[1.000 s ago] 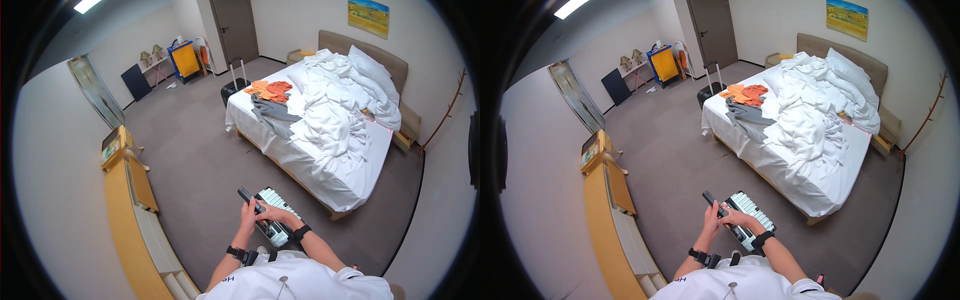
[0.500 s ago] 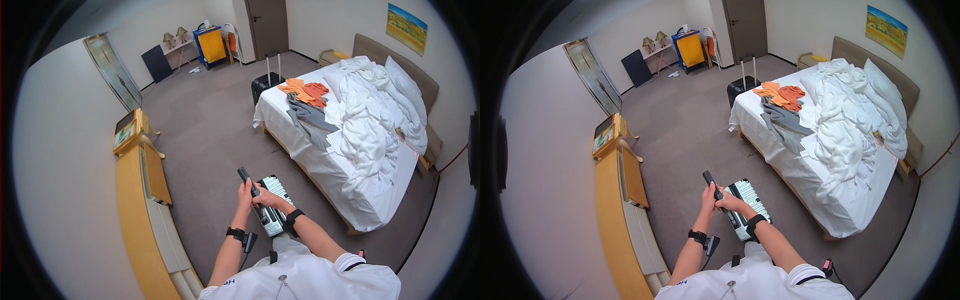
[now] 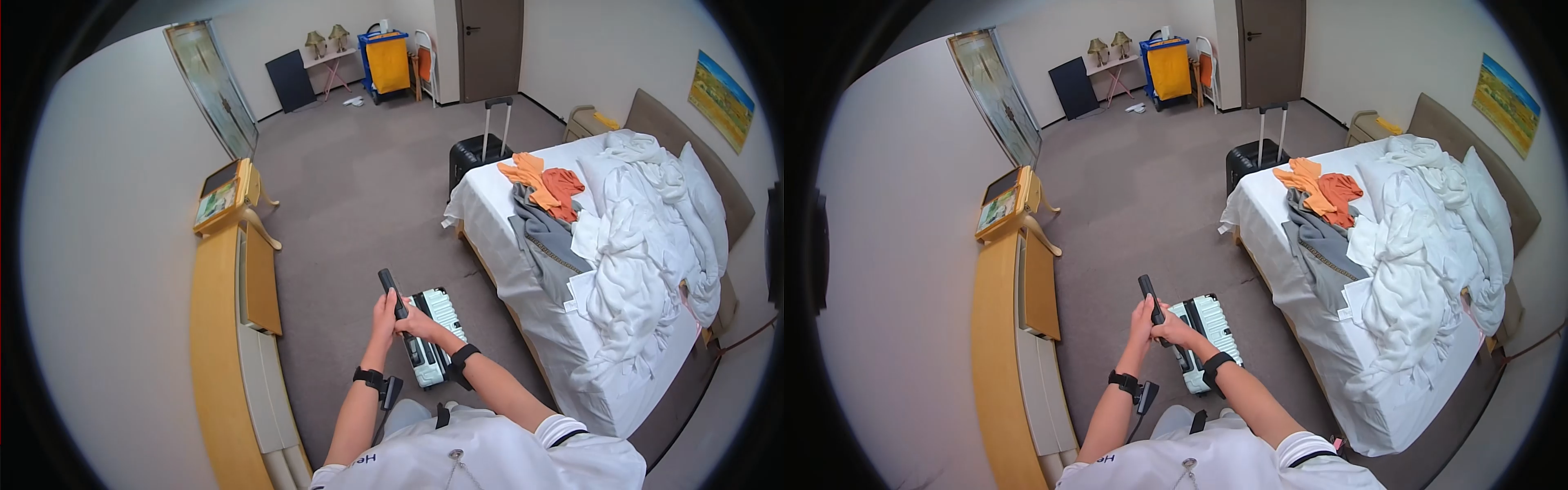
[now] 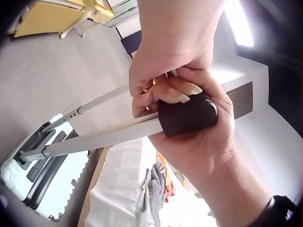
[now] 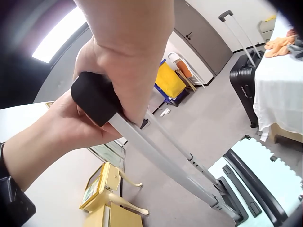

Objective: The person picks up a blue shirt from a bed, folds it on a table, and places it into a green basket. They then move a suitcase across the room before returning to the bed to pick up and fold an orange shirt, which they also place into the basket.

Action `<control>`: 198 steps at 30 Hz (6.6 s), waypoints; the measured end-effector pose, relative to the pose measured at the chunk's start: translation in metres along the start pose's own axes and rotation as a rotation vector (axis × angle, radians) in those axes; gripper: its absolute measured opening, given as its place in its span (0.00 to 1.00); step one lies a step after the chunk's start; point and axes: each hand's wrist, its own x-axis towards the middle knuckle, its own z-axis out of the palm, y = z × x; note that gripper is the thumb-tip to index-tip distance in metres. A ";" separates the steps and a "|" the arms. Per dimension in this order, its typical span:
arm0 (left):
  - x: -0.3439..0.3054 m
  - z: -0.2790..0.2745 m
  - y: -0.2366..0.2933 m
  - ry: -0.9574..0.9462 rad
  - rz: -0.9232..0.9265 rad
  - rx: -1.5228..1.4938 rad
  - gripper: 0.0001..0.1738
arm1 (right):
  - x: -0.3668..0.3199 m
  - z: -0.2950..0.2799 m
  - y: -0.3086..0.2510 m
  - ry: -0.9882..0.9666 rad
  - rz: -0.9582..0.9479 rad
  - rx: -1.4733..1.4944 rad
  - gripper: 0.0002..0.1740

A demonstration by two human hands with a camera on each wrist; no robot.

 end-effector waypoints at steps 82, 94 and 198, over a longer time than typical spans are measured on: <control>0.729 0.044 0.189 -0.070 0.560 1.488 0.21 | 0.627 -0.346 -0.145 0.602 -0.342 0.379 0.17; 0.760 0.036 0.192 -0.445 0.306 1.392 0.24 | 0.559 -0.355 -0.161 0.436 -0.091 0.217 0.20; 0.887 0.063 0.195 0.241 -0.062 0.367 0.23 | 0.829 -0.432 -0.244 0.328 0.115 0.384 0.14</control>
